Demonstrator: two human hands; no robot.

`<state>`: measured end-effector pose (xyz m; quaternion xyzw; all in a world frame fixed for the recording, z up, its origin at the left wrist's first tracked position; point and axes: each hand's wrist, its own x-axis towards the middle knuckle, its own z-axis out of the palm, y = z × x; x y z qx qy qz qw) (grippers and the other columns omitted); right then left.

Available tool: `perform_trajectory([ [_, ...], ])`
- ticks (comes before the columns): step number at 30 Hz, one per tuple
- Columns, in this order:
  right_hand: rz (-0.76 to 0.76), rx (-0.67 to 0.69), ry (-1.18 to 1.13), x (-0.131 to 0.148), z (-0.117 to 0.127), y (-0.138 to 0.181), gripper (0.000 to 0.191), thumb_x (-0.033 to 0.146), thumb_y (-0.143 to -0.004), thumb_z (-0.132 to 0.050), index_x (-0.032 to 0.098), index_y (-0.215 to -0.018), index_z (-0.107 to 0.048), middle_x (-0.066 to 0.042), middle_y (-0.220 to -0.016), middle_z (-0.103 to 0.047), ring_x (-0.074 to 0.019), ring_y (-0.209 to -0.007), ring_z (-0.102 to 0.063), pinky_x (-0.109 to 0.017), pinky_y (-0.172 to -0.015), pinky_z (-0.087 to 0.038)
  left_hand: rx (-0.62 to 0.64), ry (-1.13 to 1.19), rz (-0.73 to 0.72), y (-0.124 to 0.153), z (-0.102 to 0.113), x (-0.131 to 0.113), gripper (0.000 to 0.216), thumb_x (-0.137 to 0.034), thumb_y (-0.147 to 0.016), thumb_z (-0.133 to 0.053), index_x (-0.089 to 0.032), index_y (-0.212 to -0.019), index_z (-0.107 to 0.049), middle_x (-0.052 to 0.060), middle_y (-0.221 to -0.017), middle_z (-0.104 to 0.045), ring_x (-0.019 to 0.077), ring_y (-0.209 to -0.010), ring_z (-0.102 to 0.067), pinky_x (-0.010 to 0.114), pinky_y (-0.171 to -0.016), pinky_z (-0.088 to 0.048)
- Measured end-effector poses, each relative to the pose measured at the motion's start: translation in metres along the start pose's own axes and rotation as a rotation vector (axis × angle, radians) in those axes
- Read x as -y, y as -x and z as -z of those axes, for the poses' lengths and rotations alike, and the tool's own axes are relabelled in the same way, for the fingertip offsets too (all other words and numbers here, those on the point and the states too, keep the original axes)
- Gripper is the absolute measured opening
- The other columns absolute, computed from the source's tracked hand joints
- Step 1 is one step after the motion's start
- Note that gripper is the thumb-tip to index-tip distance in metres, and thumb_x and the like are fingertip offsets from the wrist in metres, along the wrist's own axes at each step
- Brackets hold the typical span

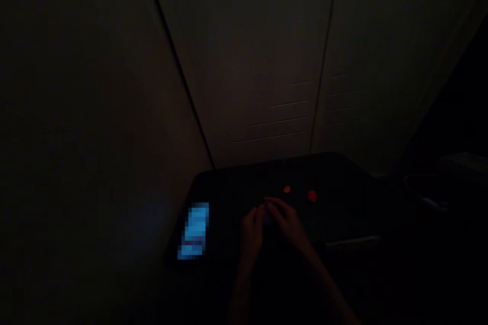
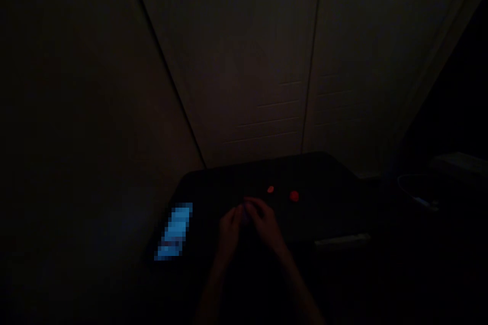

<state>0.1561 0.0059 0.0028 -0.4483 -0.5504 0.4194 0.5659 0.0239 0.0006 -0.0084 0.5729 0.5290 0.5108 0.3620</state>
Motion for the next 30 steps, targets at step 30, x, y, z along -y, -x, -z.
perform_trajectory([
  [30,0.020,-0.006,-0.013,0.0008,-0.0007,0.0029,0.042,0.054,-0.086,-0.068,0.023,-0.114,-0.074,-0.007,-0.108,-0.078,-0.0271,-0.100,-0.071,-0.038,-0.088,-0.057,0.043,0.042,0.018,0.0019,-0.0016,-0.0027,0.057,-0.062,-0.096,-0.044,-0.012,-0.093,-0.073,0.008,-0.084,-0.073,0.0197,-0.077,-0.064,0.027,-0.068,-0.047],
])
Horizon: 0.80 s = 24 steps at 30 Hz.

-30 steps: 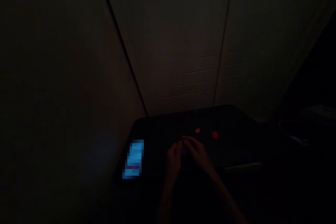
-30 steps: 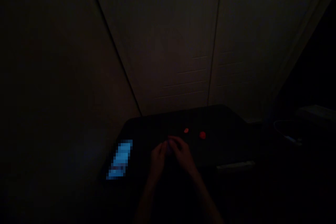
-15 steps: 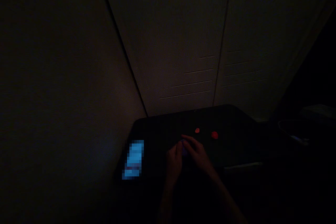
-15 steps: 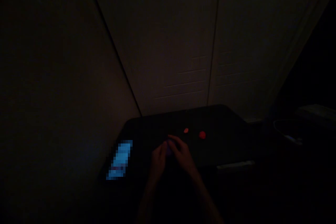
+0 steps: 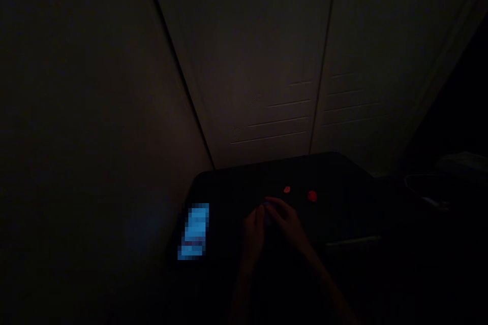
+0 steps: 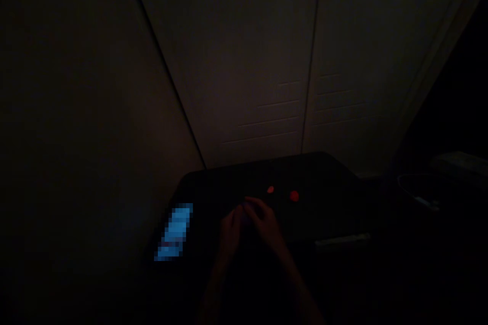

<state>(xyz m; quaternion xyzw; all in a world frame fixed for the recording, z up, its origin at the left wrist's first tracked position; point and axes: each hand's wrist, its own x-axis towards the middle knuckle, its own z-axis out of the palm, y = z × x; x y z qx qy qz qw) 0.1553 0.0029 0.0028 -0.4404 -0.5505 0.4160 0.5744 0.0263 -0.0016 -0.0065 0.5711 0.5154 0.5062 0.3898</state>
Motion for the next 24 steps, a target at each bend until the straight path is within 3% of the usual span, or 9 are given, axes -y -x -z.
perform_trajectory([
  [4,-0.021,-0.016,-0.015,-0.0018,0.0010,-0.0007,0.040,0.055,-0.084,-0.070,0.023,-0.107,-0.076,-0.007,-0.103,-0.078,-0.0278,-0.097,-0.072,-0.039,-0.086,-0.057,0.029,0.030,-0.003,0.0001,-0.0007,-0.0030,0.059,-0.063,-0.096,-0.044,-0.013,-0.095,-0.074,0.009,-0.086,-0.074,0.0210,-0.081,-0.066,0.028,-0.070,-0.048],
  [8,0.054,0.009,0.006,-0.0029,0.0025,-0.0012,0.036,0.053,-0.088,-0.067,0.024,-0.108,-0.078,-0.007,-0.111,-0.077,-0.0274,-0.106,-0.070,-0.040,-0.095,-0.054,-0.029,-0.059,-0.033,-0.0001,-0.0014,-0.0037,0.054,-0.063,-0.093,-0.048,-0.015,-0.088,-0.072,0.006,-0.081,-0.071,0.0193,-0.076,-0.063,0.027,-0.069,-0.046],
  [15,0.066,0.033,0.058,-0.0078,-0.0015,0.0008,0.040,0.048,-0.093,-0.063,0.025,-0.126,-0.070,-0.007,-0.122,-0.074,-0.0262,-0.112,-0.068,-0.040,-0.100,-0.052,-0.061,-0.135,-0.037,0.0004,0.0000,-0.0013,0.051,-0.061,-0.095,-0.043,-0.018,-0.083,-0.066,0.007,-0.079,-0.069,0.0200,-0.073,-0.062,0.029,-0.067,-0.045],
  [24,0.054,0.048,0.046,-0.0058,-0.0025,0.0009,0.036,0.052,-0.089,-0.066,0.023,-0.108,-0.075,-0.007,-0.110,-0.077,-0.0279,-0.105,-0.071,-0.040,-0.095,-0.055,-0.129,-0.109,-0.016,0.0019,-0.0008,0.0027,0.044,-0.059,-0.092,-0.052,-0.019,-0.087,-0.069,0.010,-0.086,-0.072,0.0244,-0.083,-0.065,0.033,-0.075,-0.049],
])
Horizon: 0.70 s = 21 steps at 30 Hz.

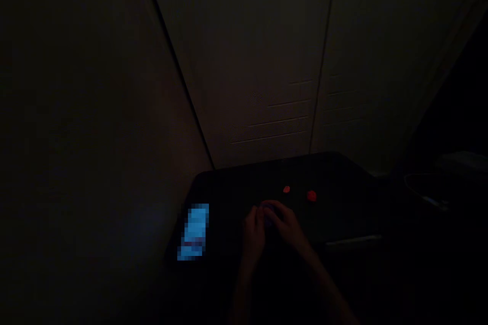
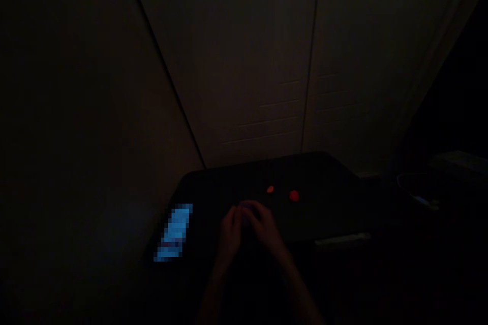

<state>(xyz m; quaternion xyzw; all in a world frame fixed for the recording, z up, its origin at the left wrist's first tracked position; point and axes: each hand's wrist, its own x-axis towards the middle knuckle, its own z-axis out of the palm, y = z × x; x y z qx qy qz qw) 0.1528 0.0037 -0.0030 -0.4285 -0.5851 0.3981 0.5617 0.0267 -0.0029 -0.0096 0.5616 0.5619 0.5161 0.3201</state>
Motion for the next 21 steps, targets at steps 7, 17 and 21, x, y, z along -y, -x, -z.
perform_trajectory([
  [7,0.005,-0.007,0.010,-0.0001,-0.0026,0.0008,0.033,0.050,-0.091,-0.064,0.023,-0.108,-0.073,-0.007,-0.109,-0.077,-0.0265,-0.103,-0.070,-0.037,-0.093,-0.054,0.048,0.004,-0.025,-0.0018,0.0009,-0.0021,0.049,-0.059,-0.096,-0.044,-0.017,-0.089,-0.068,0.010,-0.087,-0.071,0.0228,-0.081,-0.065,0.032,-0.075,-0.048],
  [17,-0.039,-0.078,-0.043,-0.0027,0.0045,-0.0034,0.038,0.056,-0.086,-0.067,0.021,-0.099,-0.076,-0.008,-0.101,-0.078,-0.0277,-0.096,-0.071,-0.039,-0.090,-0.054,0.124,-0.004,-0.032,-0.0031,0.0014,-0.0070,0.047,-0.059,-0.092,-0.053,-0.015,-0.094,-0.070,0.007,-0.087,-0.071,0.0211,-0.081,-0.065,0.030,-0.074,-0.048],
  [21,-0.047,-0.053,-0.021,-0.0039,0.0037,-0.0044,0.038,0.056,-0.086,-0.067,0.021,-0.097,-0.075,-0.007,-0.099,-0.077,-0.0274,-0.096,-0.070,-0.038,-0.089,-0.054,0.116,-0.020,-0.034,-0.0028,0.0026,-0.0059,0.045,-0.056,-0.094,-0.051,-0.015,-0.095,-0.070,0.009,-0.089,-0.072,0.0227,-0.082,-0.066,0.031,-0.075,-0.049],
])
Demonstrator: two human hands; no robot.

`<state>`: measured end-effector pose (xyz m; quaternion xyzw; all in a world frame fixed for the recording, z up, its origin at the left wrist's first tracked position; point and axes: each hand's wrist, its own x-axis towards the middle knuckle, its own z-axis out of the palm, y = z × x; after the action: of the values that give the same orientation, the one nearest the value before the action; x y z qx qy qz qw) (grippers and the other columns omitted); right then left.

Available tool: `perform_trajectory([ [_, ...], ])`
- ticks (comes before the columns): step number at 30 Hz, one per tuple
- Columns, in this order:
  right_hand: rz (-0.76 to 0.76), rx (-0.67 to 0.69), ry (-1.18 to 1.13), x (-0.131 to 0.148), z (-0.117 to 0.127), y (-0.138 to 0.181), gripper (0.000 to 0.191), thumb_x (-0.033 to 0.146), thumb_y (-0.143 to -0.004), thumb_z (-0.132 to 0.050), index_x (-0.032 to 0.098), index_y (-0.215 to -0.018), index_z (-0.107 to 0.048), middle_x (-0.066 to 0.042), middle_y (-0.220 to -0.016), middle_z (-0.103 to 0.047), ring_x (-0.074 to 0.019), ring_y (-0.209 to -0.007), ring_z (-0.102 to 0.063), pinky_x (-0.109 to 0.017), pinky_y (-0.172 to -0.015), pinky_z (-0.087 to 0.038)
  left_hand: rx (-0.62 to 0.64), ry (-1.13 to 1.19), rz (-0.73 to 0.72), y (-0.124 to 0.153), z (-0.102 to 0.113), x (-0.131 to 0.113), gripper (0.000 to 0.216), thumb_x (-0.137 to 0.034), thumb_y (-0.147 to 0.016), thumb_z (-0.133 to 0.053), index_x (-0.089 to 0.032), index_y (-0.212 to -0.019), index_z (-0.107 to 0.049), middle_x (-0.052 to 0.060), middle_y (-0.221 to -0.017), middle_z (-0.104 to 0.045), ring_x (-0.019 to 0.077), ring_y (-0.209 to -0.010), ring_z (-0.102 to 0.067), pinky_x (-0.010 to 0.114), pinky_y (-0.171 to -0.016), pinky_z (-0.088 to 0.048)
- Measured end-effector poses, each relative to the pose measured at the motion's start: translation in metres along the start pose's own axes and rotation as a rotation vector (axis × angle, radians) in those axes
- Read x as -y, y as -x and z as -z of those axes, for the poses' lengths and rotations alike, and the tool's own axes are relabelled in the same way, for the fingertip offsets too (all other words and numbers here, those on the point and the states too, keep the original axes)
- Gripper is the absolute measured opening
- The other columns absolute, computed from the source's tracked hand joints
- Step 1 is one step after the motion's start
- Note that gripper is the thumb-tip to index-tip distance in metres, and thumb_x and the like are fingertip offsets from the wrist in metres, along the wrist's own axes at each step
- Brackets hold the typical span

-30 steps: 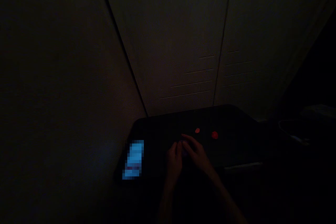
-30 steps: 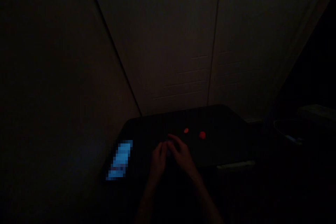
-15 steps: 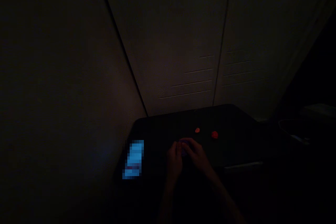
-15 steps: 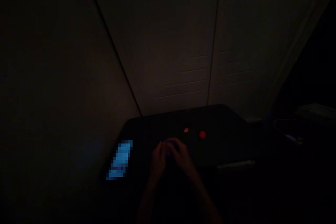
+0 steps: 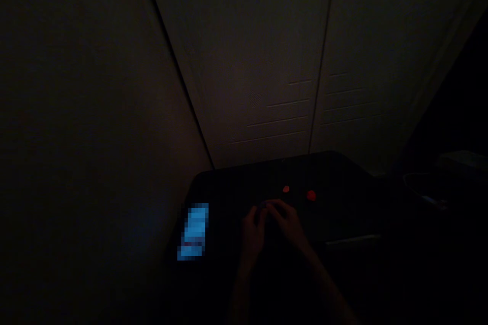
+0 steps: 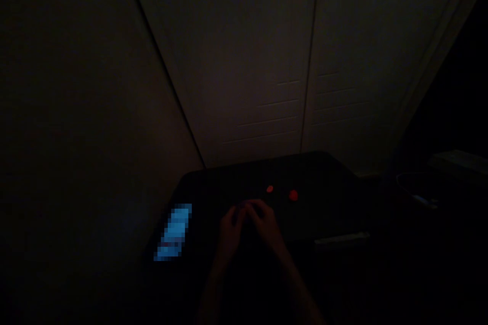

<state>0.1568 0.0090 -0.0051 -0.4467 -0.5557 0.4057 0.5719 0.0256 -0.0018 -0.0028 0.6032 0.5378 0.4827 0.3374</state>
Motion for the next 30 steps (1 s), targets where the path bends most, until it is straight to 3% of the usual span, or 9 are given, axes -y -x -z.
perform_trajectory([
  [5,0.005,0.010,-0.007,0.0008,-0.0013,0.0001,0.034,0.053,-0.087,-0.067,0.021,-0.095,-0.075,-0.007,-0.097,-0.077,-0.0260,-0.094,-0.069,-0.036,-0.087,-0.052,-0.006,-0.012,-0.017,-0.0003,0.0012,0.0043,0.042,-0.054,-0.092,-0.054,-0.015,-0.093,-0.070,0.009,-0.089,-0.072,0.0230,-0.082,-0.066,0.031,-0.074,-0.049],
  [12,0.036,0.035,0.004,0.0025,0.0017,0.0002,0.029,0.049,-0.088,-0.066,0.022,-0.087,-0.075,-0.004,-0.088,-0.073,-0.0241,-0.088,-0.067,-0.033,-0.082,-0.051,0.117,0.047,-0.037,-0.0004,0.0010,0.0023,0.038,-0.050,-0.093,-0.054,-0.015,-0.089,-0.070,0.004,-0.081,-0.069,0.0180,-0.075,-0.062,0.026,-0.067,-0.044],
  [17,0.001,-0.003,-0.027,0.0045,0.0014,0.0000,0.032,0.051,-0.088,-0.065,0.020,-0.091,-0.075,-0.006,-0.094,-0.075,-0.0253,-0.092,-0.068,-0.034,-0.085,-0.051,0.038,0.102,0.053,-0.0015,-0.0031,0.0050,0.036,-0.050,-0.089,-0.061,-0.015,-0.083,-0.069,0.002,-0.075,-0.067,0.0170,-0.072,-0.061,0.024,-0.064,-0.044],
  [22,-0.007,-0.025,-0.019,0.0081,-0.0014,0.0007,0.034,0.052,-0.087,-0.066,0.020,-0.092,-0.075,-0.007,-0.096,-0.076,-0.0260,-0.094,-0.069,-0.034,-0.086,-0.051,-0.061,0.109,0.048,-0.0017,-0.0029,0.0048,0.034,-0.050,-0.089,-0.062,-0.017,-0.092,-0.070,0.003,-0.083,-0.071,0.0180,-0.078,-0.064,0.026,-0.070,-0.048],
  [30,0.007,-0.044,0.051,0.0062,-0.0008,0.0002,0.033,0.053,-0.084,-0.068,0.020,-0.086,-0.075,-0.007,-0.089,-0.075,-0.0257,-0.089,-0.068,-0.036,-0.085,-0.052,-0.015,0.049,0.014,0.0004,-0.0016,0.0041,0.040,-0.052,-0.094,-0.051,-0.017,-0.096,-0.069,0.008,-0.088,-0.072,0.0212,-0.079,-0.066,0.029,-0.071,-0.049],
])
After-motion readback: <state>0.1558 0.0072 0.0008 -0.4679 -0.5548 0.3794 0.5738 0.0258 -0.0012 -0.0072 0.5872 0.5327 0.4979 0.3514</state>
